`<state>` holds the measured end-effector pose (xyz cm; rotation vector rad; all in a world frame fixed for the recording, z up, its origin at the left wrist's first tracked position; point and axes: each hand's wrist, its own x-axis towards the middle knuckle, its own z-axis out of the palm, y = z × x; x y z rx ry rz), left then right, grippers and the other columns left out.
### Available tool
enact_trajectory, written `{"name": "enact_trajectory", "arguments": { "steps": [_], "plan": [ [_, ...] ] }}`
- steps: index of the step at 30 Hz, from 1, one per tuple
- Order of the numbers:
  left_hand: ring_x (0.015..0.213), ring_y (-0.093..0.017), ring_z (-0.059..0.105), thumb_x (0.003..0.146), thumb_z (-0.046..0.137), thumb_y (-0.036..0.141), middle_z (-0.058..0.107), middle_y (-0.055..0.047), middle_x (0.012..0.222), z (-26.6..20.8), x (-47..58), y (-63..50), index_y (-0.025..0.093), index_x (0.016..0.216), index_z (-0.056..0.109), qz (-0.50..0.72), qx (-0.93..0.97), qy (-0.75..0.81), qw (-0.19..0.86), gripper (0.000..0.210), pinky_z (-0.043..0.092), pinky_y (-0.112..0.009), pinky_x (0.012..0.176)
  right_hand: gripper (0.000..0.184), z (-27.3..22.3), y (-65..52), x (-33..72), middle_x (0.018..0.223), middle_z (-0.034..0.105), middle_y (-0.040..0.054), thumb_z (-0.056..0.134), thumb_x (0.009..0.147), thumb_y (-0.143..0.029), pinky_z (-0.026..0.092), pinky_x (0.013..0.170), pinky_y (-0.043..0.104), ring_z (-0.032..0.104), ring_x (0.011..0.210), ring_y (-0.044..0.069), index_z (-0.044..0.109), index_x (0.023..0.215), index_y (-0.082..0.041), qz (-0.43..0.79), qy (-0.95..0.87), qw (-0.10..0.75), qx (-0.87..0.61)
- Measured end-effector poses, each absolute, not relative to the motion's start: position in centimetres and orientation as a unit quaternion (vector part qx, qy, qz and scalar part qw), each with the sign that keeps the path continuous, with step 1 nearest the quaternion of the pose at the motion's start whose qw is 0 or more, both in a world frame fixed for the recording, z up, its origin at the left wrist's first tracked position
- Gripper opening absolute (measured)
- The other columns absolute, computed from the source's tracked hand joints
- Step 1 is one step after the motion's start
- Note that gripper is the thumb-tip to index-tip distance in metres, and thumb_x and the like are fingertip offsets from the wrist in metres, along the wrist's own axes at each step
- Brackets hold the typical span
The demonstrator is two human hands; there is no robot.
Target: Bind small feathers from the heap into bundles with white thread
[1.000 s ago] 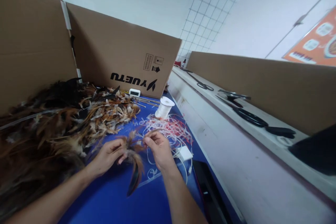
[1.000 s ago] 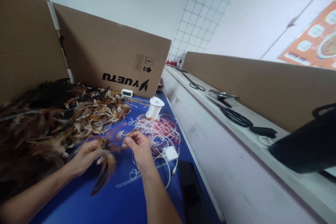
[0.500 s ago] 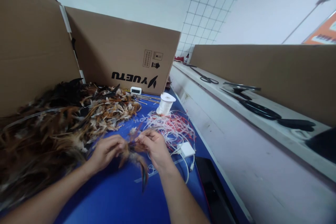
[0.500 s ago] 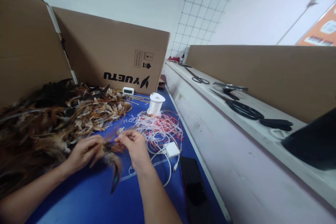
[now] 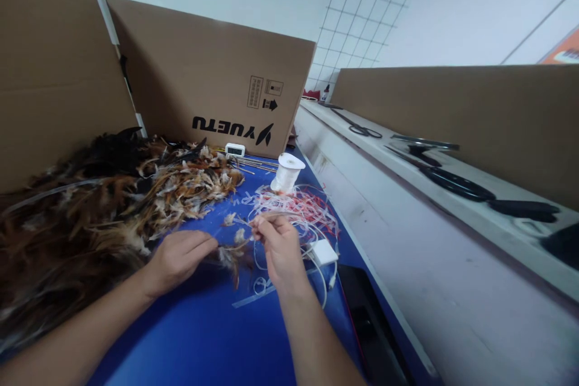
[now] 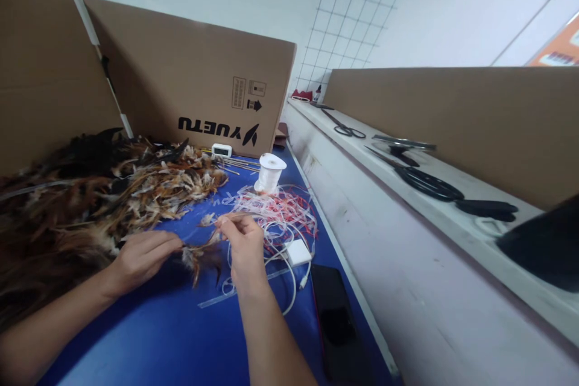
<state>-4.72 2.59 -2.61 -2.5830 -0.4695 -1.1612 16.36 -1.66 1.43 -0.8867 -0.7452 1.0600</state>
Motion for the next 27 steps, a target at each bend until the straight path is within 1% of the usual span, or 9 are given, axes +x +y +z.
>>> {"name": "enact_trajectory", "arguments": {
  "steps": [3,7,10,14,20,27],
  "plan": [
    [0.071,-0.016,0.063,0.09,0.046,0.009,0.07,-0.008,0.082,-1.9,-4.7,2.4,0.016,0.101,0.063,-0.39,-0.894,-0.152,0.16,0.021,0.049,-0.027,0.065,0.01,1.7,-1.8,16.5,0.066,0.065,-0.0007,0.074,0.065,-0.023,0.046,0.062,0.025,0.057,0.062,0.012,0.066,0.067,-0.018,0.45,-0.348,0.723,-0.391],
    [0.068,-0.015,0.062,0.091,0.046,0.013,0.069,-0.007,0.081,-1.5,-4.7,2.3,0.017,0.102,0.062,-0.377,-0.896,-0.153,0.176,0.02,0.048,-0.027,0.063,0.009,1.4,-2.0,16.1,0.067,0.067,0.0015,0.074,0.068,-0.025,0.049,0.067,0.029,0.061,0.067,0.016,0.068,0.067,-0.019,0.444,-0.416,0.679,-0.41],
    [0.069,-0.016,0.062,0.09,0.049,0.013,0.068,-0.007,0.081,-1.4,-4.7,2.4,0.016,0.102,0.062,-0.376,-0.893,-0.15,0.195,0.018,0.048,-0.028,0.063,0.008,1.1,-2.1,15.4,0.072,0.068,0.0032,0.073,0.07,-0.024,0.051,0.072,0.031,0.063,0.073,0.017,0.069,0.065,-0.019,0.408,-0.479,0.643,-0.437],
    [0.067,-0.016,0.062,0.089,0.05,0.011,0.067,-0.007,0.078,-1.2,-4.6,2.3,0.014,0.102,0.061,-0.371,-0.891,-0.15,0.216,0.017,0.048,-0.028,0.062,0.009,0.6,-2.2,14.5,0.075,0.069,0.004,0.07,0.071,-0.019,0.051,0.08,0.035,0.065,0.079,0.019,0.069,0.062,-0.02,0.359,-0.525,0.638,-0.434],
    [0.066,-0.014,0.061,0.092,0.046,0.016,0.064,-0.005,0.076,-1.1,-4.3,2.0,0.018,0.1,0.064,-0.383,-0.889,-0.175,0.178,0.02,0.05,-0.024,0.062,0.011,-0.1,-2.2,13.4,0.077,0.069,0.0042,0.069,0.071,-0.017,0.05,0.082,0.036,0.064,0.082,0.02,0.067,0.06,-0.02,0.327,-0.521,0.641,-0.459],
    [0.066,-0.014,0.061,0.092,0.045,0.016,0.064,-0.005,0.074,-1.2,-4.2,2.0,0.017,0.099,0.064,-0.376,-0.89,-0.174,0.193,0.02,0.05,-0.025,0.061,0.012,-0.6,-2.2,13.0,0.077,0.068,0.0033,0.068,0.073,-0.016,0.049,0.084,0.035,0.063,0.083,0.019,0.066,0.062,-0.02,0.296,-0.527,0.644,-0.47]
  ]
}}
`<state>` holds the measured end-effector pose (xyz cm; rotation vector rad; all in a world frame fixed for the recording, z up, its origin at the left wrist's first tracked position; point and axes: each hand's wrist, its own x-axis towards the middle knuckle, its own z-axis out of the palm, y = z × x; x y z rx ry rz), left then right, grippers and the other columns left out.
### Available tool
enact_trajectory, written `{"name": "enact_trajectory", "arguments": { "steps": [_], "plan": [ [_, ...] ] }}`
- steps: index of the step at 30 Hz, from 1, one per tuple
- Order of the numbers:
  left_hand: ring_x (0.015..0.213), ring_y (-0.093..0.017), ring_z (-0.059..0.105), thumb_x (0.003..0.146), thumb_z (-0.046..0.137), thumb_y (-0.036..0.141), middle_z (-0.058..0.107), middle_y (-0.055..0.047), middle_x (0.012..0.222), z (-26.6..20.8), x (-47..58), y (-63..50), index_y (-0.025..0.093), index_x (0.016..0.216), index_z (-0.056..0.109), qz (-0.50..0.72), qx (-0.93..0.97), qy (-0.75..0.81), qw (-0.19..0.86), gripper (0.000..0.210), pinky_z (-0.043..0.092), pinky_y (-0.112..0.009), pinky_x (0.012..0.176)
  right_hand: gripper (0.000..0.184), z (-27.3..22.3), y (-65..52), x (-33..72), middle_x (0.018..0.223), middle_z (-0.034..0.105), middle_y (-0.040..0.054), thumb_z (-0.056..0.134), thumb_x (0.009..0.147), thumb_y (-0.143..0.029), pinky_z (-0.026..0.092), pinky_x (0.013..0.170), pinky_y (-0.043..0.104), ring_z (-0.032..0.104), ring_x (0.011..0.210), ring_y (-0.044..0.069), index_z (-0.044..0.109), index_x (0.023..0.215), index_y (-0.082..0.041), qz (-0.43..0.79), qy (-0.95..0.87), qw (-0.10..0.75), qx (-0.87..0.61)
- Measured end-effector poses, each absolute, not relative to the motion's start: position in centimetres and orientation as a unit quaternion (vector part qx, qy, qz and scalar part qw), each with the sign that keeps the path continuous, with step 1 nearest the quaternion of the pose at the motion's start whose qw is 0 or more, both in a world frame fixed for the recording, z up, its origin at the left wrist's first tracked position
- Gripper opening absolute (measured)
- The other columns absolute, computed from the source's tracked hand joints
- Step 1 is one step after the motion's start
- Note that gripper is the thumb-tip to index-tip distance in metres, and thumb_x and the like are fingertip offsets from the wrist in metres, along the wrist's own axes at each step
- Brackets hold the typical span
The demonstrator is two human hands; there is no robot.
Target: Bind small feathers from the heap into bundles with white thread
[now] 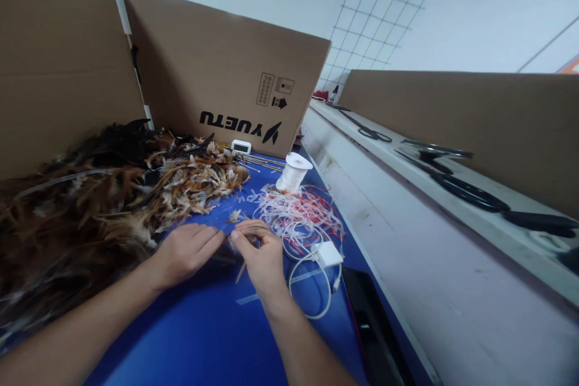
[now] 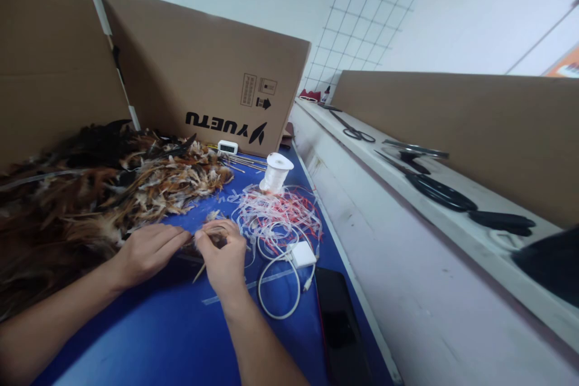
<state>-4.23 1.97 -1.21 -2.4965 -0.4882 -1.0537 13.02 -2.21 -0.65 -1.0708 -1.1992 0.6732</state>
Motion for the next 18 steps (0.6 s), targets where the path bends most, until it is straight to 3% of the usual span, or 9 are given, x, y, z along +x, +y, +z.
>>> {"name": "enact_trajectory", "arguments": {
  "steps": [18],
  "plan": [
    [0.066,-0.014,0.061,0.093,0.046,0.017,0.064,-0.005,0.074,-1.3,-4.15,1.88,0.017,0.097,0.065,-0.394,-0.887,-0.182,0.157,0.019,0.051,-0.025,0.063,0.012,-1.17,-2.26,12.67,0.078,0.068,0.0037,0.069,0.072,-0.019,0.048,0.083,0.035,0.063,0.084,0.021,0.067,0.061,-0.021,0.285,-0.515,0.634,-0.502]
  ]
}}
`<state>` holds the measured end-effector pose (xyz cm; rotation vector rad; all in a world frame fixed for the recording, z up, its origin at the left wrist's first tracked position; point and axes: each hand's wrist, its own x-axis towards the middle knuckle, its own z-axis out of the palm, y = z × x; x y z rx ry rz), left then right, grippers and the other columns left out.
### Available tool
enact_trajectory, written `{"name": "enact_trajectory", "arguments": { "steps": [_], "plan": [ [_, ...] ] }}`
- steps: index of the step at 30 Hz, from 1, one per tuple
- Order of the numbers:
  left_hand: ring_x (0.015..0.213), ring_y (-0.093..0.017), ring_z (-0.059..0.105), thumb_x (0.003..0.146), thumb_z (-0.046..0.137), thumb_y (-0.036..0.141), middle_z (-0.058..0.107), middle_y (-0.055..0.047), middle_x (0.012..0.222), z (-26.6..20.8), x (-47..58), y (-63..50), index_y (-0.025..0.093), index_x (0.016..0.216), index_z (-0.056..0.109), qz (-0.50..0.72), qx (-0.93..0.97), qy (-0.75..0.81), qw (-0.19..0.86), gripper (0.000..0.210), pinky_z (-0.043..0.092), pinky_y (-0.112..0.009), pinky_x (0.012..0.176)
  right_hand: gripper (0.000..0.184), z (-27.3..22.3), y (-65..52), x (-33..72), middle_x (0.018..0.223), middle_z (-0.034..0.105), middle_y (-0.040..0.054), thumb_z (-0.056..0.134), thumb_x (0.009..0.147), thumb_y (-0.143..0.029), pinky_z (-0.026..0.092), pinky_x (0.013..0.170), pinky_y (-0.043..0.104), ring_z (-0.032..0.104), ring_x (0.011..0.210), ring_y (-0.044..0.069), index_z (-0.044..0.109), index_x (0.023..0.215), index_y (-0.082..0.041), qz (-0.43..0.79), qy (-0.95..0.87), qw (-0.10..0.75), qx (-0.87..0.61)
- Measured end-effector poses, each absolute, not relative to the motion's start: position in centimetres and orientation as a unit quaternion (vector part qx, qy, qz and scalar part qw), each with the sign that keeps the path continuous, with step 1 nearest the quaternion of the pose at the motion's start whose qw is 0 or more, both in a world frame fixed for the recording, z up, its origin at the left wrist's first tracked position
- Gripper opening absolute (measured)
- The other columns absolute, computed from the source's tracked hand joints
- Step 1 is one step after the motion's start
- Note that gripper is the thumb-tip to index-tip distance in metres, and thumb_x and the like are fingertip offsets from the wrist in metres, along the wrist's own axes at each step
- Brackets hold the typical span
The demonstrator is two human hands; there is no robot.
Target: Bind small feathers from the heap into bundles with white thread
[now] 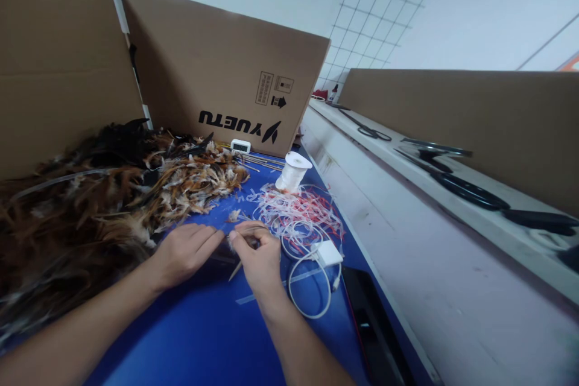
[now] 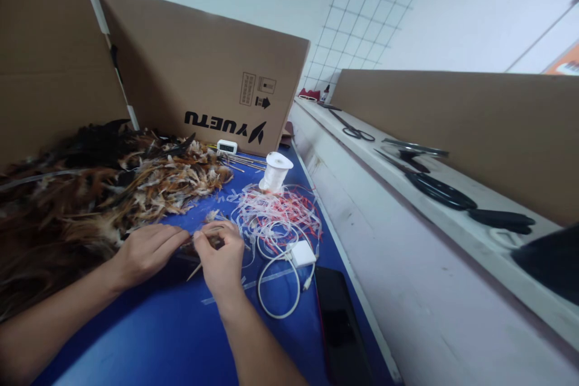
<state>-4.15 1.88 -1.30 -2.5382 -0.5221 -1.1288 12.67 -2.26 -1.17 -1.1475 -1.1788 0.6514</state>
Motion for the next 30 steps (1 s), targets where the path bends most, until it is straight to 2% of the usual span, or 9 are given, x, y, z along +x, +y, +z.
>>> {"name": "enact_trajectory", "arguments": {
  "steps": [9,16,23,30],
  "plan": [
    [0.067,-0.014,0.062,0.092,0.046,0.016,0.064,-0.005,0.074,-1.44,-4.18,1.91,0.017,0.098,0.064,-0.381,-0.888,-0.187,0.177,0.019,0.051,-0.024,0.064,0.012,-1.39,-2.21,12.35,0.081,0.066,0.0046,0.068,0.07,-0.02,0.048,0.083,0.035,0.063,0.085,0.021,0.064,0.059,-0.019,0.306,-0.483,0.639,-0.515],
    [0.068,-0.014,0.062,0.092,0.047,0.015,0.063,-0.005,0.075,-1.27,-4.04,1.88,0.016,0.098,0.064,-0.391,-0.885,-0.178,0.177,0.019,0.051,-0.024,0.064,0.013,-1.78,-2.09,12.12,0.083,0.066,0.0061,0.068,0.069,-0.024,0.05,0.074,0.033,0.063,0.084,0.021,0.062,0.06,-0.017,0.351,-0.444,0.643,-0.516],
    [0.066,-0.014,0.06,0.092,0.046,0.014,0.061,-0.005,0.071,-1.06,-3.98,1.82,0.016,0.095,0.065,-0.378,-0.888,-0.173,0.198,0.019,0.05,-0.025,0.062,0.013,-1.91,-2.08,11.93,0.079,0.066,0.0041,0.068,0.068,-0.022,0.049,0.079,0.034,0.063,0.082,0.02,0.061,0.058,-0.018,0.357,-0.427,0.654,-0.512],
    [0.066,-0.014,0.06,0.092,0.047,0.015,0.061,-0.005,0.072,-1.34,-3.99,2.01,0.017,0.096,0.065,-0.382,-0.894,-0.173,0.159,0.018,0.05,-0.025,0.063,0.012,-1.71,-2.19,11.81,0.075,0.066,0.0027,0.068,0.068,-0.023,0.049,0.074,0.031,0.063,0.077,0.019,0.063,0.06,-0.017,0.378,-0.415,0.651,-0.511]
  ]
}}
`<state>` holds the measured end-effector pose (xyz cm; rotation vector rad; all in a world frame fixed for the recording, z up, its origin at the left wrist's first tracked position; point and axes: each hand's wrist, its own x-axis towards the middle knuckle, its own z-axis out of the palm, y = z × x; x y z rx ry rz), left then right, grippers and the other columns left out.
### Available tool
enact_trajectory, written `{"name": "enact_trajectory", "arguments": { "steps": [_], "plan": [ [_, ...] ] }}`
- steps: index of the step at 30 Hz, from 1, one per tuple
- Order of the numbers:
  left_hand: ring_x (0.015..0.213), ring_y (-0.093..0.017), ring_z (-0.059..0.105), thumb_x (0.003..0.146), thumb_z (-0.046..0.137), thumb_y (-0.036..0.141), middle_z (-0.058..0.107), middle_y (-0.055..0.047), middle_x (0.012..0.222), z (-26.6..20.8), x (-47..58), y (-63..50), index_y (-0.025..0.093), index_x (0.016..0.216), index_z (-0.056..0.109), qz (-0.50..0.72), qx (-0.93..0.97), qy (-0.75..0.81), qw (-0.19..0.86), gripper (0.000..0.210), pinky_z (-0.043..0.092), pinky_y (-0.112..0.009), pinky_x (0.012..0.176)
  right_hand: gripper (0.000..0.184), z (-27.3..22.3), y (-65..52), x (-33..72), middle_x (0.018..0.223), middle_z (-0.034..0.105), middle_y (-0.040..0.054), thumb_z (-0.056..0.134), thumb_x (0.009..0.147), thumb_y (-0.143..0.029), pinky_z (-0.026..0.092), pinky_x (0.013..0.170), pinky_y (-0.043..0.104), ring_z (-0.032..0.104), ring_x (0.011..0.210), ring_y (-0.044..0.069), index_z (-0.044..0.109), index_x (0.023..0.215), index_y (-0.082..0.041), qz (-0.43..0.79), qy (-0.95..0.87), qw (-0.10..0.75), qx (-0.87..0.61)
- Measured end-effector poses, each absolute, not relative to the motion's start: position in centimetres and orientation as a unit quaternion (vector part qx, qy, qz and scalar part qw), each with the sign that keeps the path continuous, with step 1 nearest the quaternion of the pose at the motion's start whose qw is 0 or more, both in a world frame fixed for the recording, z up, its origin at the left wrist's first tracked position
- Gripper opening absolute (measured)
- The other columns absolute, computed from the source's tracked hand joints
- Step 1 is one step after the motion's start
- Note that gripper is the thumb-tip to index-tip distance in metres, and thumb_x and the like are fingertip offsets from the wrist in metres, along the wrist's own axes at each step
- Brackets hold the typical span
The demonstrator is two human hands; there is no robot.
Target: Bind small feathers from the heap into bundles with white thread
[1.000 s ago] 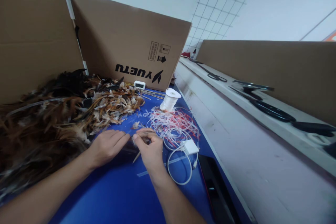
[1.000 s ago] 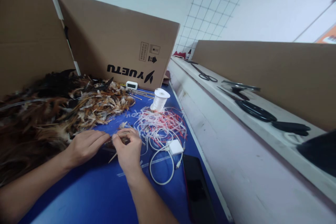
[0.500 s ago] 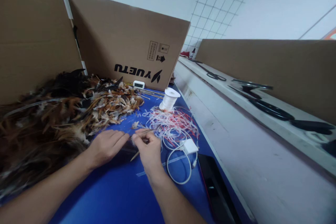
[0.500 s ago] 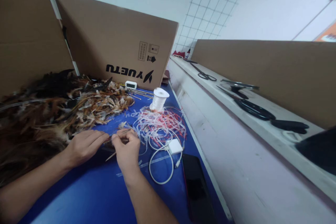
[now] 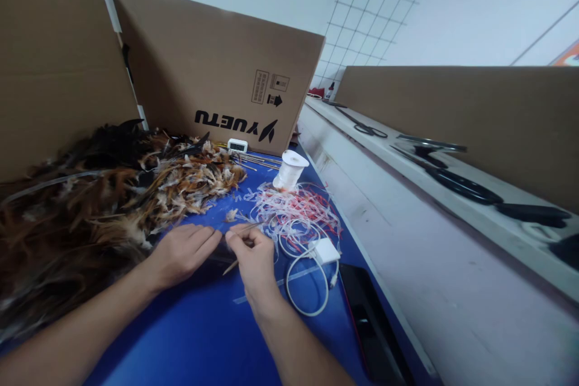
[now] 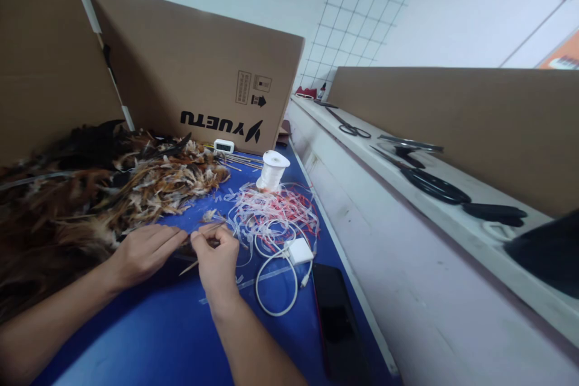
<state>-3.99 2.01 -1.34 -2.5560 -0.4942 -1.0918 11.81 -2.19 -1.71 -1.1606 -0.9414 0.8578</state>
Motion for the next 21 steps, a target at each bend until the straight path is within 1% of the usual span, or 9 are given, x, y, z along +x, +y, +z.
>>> {"name": "enact_trajectory", "arguments": {
  "steps": [3,7,9,12,14,16,19,21],
  "plan": [
    [0.066,-0.014,0.061,0.091,0.047,0.015,0.062,-0.005,0.073,-1.5,-4.1,2.2,0.017,0.097,0.065,-0.377,-0.896,-0.174,0.156,0.019,0.05,-0.025,0.062,0.009,-1.7,-2.2,11.8,0.074,0.066,0.0029,0.067,0.069,-0.023,0.05,0.074,0.032,0.063,0.076,0.019,0.065,0.063,-0.017,0.373,-0.422,0.642,-0.52],
    [0.066,-0.015,0.061,0.091,0.047,0.015,0.066,-0.007,0.077,-1.6,-4.5,2.5,0.018,0.099,0.065,-0.371,-0.896,-0.179,0.165,0.02,0.049,-0.025,0.063,0.012,-1.4,-2.3,12.0,0.077,0.066,0.0039,0.066,0.072,-0.023,0.049,0.08,0.033,0.063,0.083,0.02,0.065,0.061,-0.018,0.311,-0.467,0.642,-0.523],
    [0.067,-0.015,0.062,0.09,0.048,0.015,0.067,-0.007,0.079,-1.8,-4.8,2.6,0.018,0.099,0.066,-0.377,-0.893,-0.189,0.155,0.02,0.049,-0.025,0.064,0.015,-0.9,-2.5,12.3,0.078,0.065,0.0038,0.066,0.074,-0.023,0.048,0.08,0.032,0.062,0.084,0.02,0.064,0.06,-0.019,0.283,-0.49,0.647,-0.511],
    [0.066,-0.014,0.061,0.09,0.048,0.014,0.068,-0.005,0.078,-2.0,-4.9,2.8,0.018,0.096,0.066,-0.387,-0.884,-0.229,0.124,0.019,0.047,-0.024,0.063,0.017,0.2,-2.9,13.1,0.079,0.065,0.0035,0.065,0.077,-0.024,0.047,0.08,0.031,0.061,0.083,0.018,0.064,0.062,-0.018,0.275,-0.499,0.662,-0.488],
    [0.066,-0.013,0.061,0.09,0.047,0.014,0.068,-0.004,0.077,-2.1,-4.8,2.8,0.019,0.091,0.066,-0.402,-0.874,-0.262,0.079,0.02,0.046,-0.022,0.063,0.019,0.8,-3.0,13.8,0.081,0.065,0.003,0.064,0.081,-0.028,0.045,0.082,0.031,0.061,0.083,0.017,0.064,0.065,-0.018,0.278,-0.495,0.68,-0.465],
    [0.065,-0.012,0.061,0.091,0.046,0.015,0.067,-0.003,0.074,-2.2,-4.6,2.8,0.018,0.086,0.065,-0.42,-0.861,-0.286,0.012,0.02,0.045,-0.021,0.062,0.024,1.2,-3.0,14.5,0.081,0.065,0.0025,0.06,0.086,-0.032,0.044,0.083,0.031,0.061,0.084,0.017,0.066,0.067,-0.018,0.28,-0.481,0.702,-0.444],
    [0.057,-0.011,0.057,0.092,0.046,0.019,0.062,0.0,0.062,-2.0,-4.3,2.7,0.018,0.076,0.062,-0.428,-0.845,-0.301,-0.11,0.022,0.044,-0.021,0.058,0.033,1.1,-2.6,15.3,0.079,0.067,0.0023,0.054,0.091,-0.037,0.044,0.084,0.031,0.061,0.085,0.017,0.066,0.067,-0.018,0.293,-0.436,0.741,-0.418],
    [0.051,-0.011,0.053,0.092,0.044,0.021,0.057,0.001,0.054,-1.7,-4.2,2.7,0.018,0.067,0.059,-0.428,-0.833,-0.301,-0.18,0.03,0.042,-0.021,0.055,0.036,0.9,-2.2,15.6,0.077,0.067,0.002,0.052,0.091,-0.039,0.044,0.084,0.031,0.062,0.083,0.017,0.066,0.065,-0.018,0.31,-0.406,0.76,-0.401]
  ]
}}
